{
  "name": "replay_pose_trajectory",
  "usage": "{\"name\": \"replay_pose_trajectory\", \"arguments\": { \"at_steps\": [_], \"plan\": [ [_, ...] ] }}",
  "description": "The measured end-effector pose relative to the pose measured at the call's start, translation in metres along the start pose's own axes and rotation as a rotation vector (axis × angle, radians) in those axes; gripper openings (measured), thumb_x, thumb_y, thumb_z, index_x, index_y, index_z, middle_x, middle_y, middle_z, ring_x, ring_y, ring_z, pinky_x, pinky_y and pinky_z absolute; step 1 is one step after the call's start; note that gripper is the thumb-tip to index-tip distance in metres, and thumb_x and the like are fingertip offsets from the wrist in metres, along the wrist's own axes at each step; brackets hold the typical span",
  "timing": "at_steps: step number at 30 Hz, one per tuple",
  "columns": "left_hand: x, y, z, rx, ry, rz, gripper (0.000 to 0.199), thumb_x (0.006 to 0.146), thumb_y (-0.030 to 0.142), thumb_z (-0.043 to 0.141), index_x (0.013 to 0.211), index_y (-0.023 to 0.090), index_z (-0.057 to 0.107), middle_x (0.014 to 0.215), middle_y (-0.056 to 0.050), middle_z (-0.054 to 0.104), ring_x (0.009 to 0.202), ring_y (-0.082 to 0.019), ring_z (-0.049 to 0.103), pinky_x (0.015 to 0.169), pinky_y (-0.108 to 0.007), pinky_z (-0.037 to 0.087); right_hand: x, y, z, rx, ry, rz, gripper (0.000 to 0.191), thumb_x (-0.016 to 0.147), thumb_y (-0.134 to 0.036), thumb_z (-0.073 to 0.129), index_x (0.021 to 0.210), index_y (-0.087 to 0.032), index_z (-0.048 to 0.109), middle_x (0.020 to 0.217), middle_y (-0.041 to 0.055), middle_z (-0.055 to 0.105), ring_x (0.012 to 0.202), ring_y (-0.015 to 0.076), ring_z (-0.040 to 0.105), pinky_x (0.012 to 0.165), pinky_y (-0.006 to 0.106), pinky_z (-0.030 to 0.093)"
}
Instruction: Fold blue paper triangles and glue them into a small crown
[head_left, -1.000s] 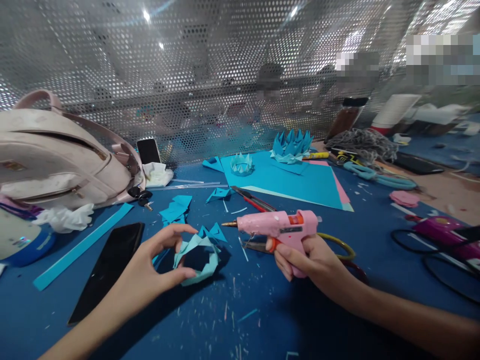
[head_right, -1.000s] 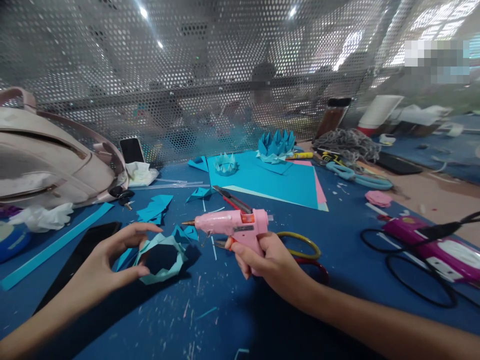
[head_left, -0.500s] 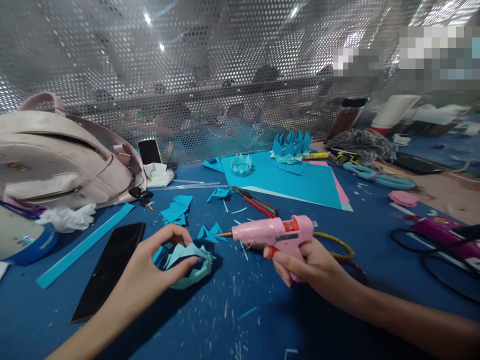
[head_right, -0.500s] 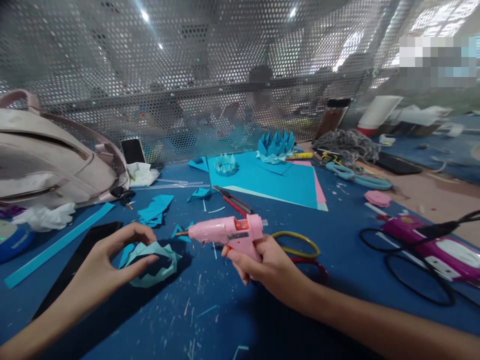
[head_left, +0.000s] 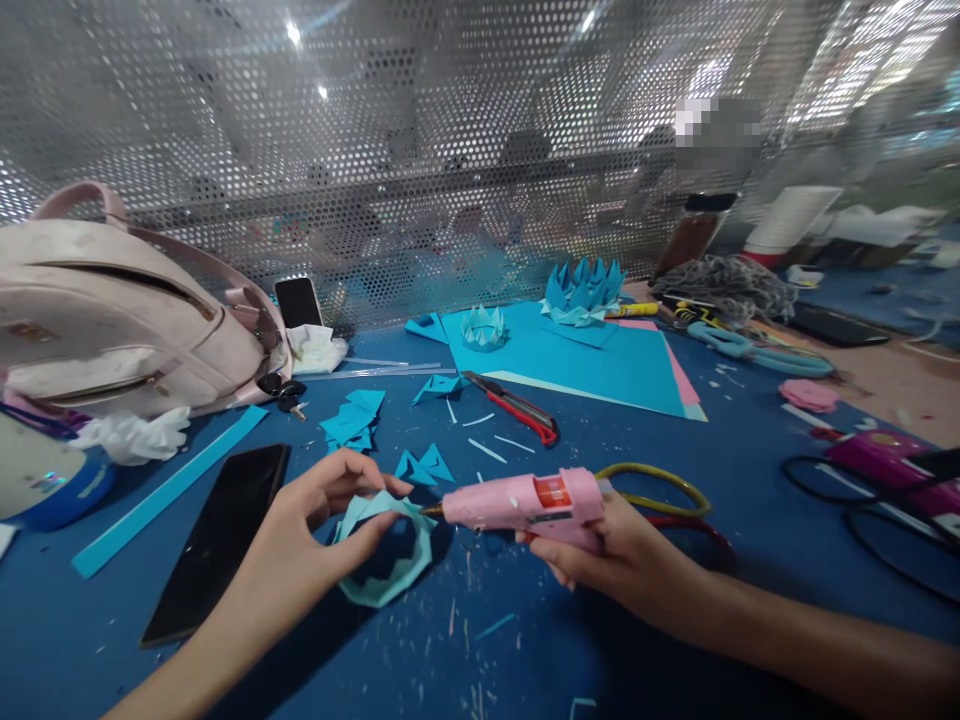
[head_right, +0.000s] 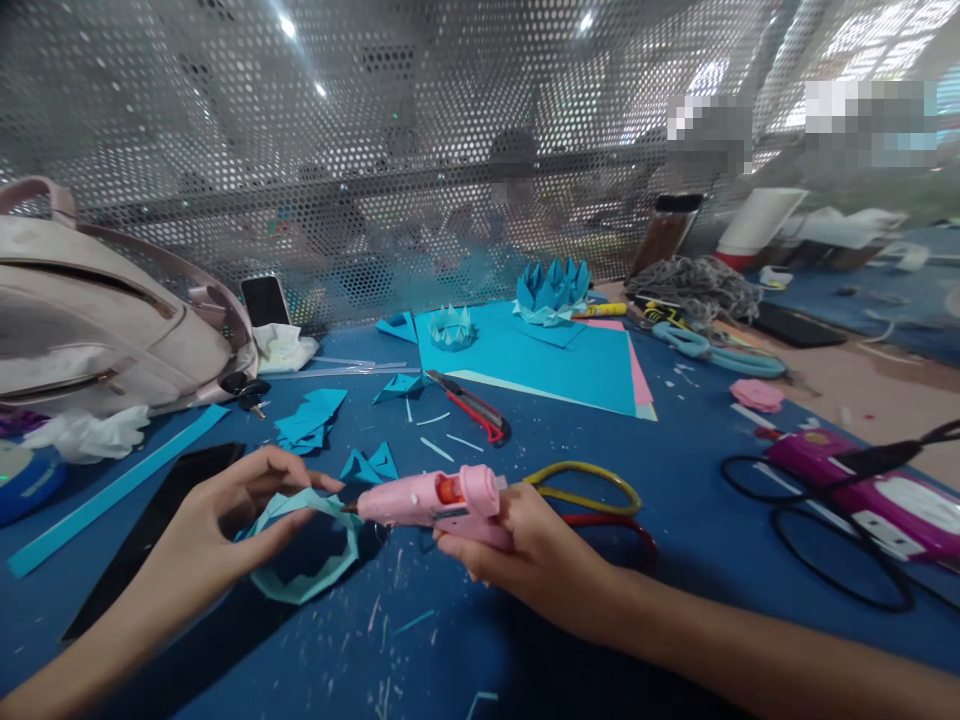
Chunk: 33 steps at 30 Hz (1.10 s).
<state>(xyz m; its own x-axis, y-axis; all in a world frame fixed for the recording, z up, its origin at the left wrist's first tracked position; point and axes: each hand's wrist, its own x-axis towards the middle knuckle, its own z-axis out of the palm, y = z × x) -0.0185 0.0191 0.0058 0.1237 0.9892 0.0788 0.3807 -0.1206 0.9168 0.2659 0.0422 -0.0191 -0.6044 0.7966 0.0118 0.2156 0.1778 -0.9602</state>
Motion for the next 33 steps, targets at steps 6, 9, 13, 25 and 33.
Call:
{"name": "replay_pose_trajectory", "arguments": {
  "at_steps": [6,9,13,25,33],
  "plan": [
    [-0.004,0.003,0.010,-0.169,0.035,-0.059,0.018,0.082,0.033,0.072,0.085,0.022,0.058,0.099,-0.008,0.075,0.093,-0.025,0.072,0.079,-0.031,0.054,-0.001,-0.003,0.000,-0.096,0.000,-0.059,0.024,0.092,-0.038,0.057,0.085,-0.016,0.064,0.058,-0.0045,0.044,0.050,0.0084,0.037,0.044,0.020,0.034],
    [-0.004,0.000,0.011,-0.211,0.000,-0.063,0.019,0.082,0.032,0.073,0.086,0.022,0.058,0.099,-0.009,0.076,0.093,-0.025,0.072,0.081,-0.032,0.055,-0.001,-0.008,-0.001,-0.124,-0.023,-0.071,0.024,0.092,-0.035,0.056,0.098,-0.016,0.069,0.060,-0.0033,0.050,0.050,0.0090,0.036,0.045,0.021,0.036],
    [-0.003,-0.007,0.010,-0.265,-0.032,-0.060,0.018,0.083,0.032,0.072,0.087,0.022,0.058,0.098,-0.009,0.076,0.093,-0.024,0.072,0.082,-0.032,0.054,-0.001,-0.011,-0.005,-0.228,-0.016,-0.141,0.022,0.091,-0.030,0.059,0.106,-0.020,0.073,0.070,0.0023,0.063,0.065,0.0150,0.054,0.063,0.023,0.049],
    [-0.002,-0.008,0.010,-0.335,-0.063,-0.094,0.018,0.085,0.033,0.071,0.088,0.021,0.058,0.096,-0.007,0.076,0.085,-0.020,0.072,0.082,-0.031,0.054,-0.004,-0.010,-0.003,-0.288,0.022,-0.155,0.019,0.093,-0.032,0.058,0.093,-0.021,0.074,0.066,0.0008,0.061,0.051,0.0110,0.048,0.044,0.020,0.038],
    [-0.002,-0.009,0.010,-0.314,-0.075,-0.085,0.020,0.085,0.034,0.071,0.089,0.020,0.057,0.096,-0.007,0.076,0.085,-0.020,0.072,0.081,-0.031,0.054,-0.005,-0.010,-0.004,-0.314,-0.013,-0.140,0.025,0.095,-0.037,0.054,0.094,-0.020,0.073,0.064,0.0010,0.062,0.050,0.0113,0.049,0.044,0.020,0.040]
  ]
}}
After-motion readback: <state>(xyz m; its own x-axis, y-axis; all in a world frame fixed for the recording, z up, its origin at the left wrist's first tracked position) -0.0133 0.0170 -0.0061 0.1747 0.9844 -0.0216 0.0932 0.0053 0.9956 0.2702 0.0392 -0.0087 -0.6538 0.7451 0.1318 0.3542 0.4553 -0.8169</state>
